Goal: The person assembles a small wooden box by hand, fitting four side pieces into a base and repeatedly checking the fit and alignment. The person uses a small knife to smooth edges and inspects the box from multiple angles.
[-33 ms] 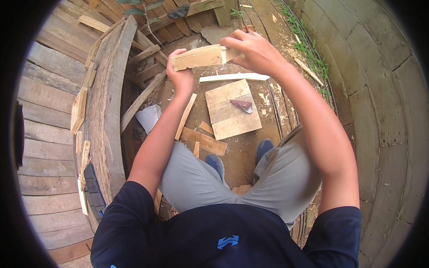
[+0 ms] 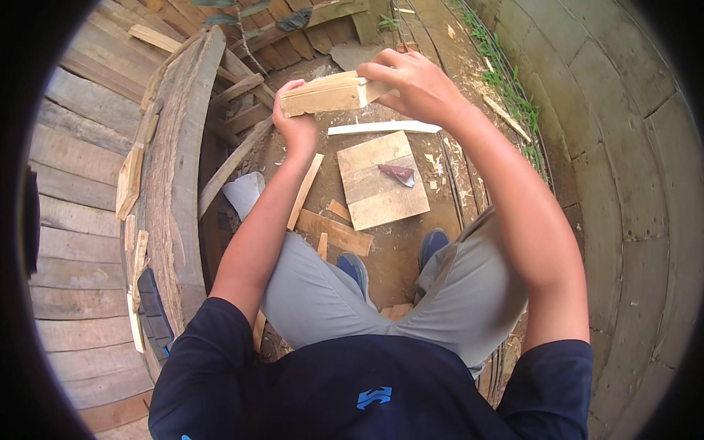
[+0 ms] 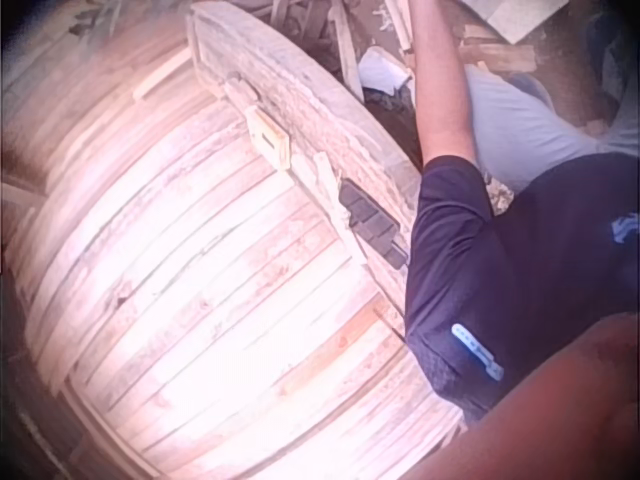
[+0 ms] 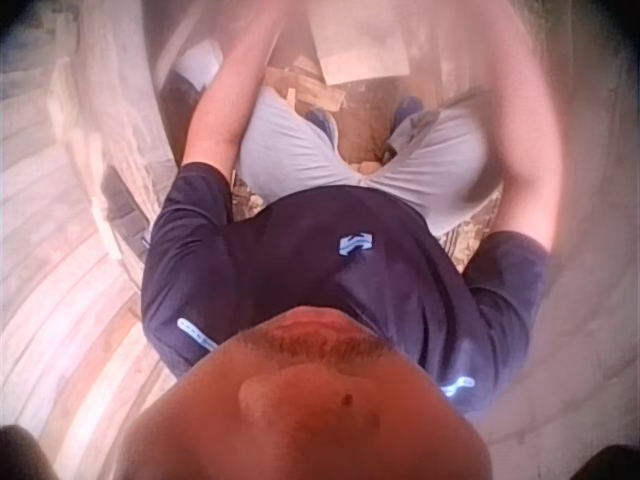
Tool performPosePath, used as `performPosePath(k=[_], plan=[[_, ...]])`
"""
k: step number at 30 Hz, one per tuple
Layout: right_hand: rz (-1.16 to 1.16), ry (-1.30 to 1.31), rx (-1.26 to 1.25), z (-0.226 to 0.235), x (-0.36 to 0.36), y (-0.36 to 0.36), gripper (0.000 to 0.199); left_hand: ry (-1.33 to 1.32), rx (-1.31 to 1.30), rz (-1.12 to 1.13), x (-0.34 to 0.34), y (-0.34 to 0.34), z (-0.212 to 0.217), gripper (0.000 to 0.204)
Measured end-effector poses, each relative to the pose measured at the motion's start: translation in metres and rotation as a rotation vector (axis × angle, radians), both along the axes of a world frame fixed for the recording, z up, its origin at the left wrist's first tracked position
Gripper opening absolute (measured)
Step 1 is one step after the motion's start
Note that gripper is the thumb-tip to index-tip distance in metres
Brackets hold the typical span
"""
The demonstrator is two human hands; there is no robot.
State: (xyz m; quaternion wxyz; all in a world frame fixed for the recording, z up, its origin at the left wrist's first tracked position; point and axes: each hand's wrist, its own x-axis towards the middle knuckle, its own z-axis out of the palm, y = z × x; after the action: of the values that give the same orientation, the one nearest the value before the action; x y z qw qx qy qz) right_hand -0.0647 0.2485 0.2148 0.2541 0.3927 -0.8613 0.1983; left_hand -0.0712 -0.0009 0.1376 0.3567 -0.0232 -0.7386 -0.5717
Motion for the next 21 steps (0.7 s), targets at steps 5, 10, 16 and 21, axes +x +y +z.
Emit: performPosePath(k=[5,10,16,21], plan=[[0.048,0.16,-0.015,0.01,0.011,-0.014,0.049,0.015,0.064,-0.007,-0.001,-0.008,0.006,0.04],[0.057,0.173,-0.015,0.011,0.012,-0.013,0.043,0.016,0.068,-0.023,-0.004,-0.006,0.007,0.04],[0.16,0.126,-0.037,0.011,0.01,-0.028,0.045,0.059,0.275,-0.14,-0.008,-0.007,0.006,0.024],[0.177,-0.2,-0.178,0.01,0.03,-0.041,0.068,0.072,0.754,-0.447,-0.011,-0.003,-0.004,0.029]])
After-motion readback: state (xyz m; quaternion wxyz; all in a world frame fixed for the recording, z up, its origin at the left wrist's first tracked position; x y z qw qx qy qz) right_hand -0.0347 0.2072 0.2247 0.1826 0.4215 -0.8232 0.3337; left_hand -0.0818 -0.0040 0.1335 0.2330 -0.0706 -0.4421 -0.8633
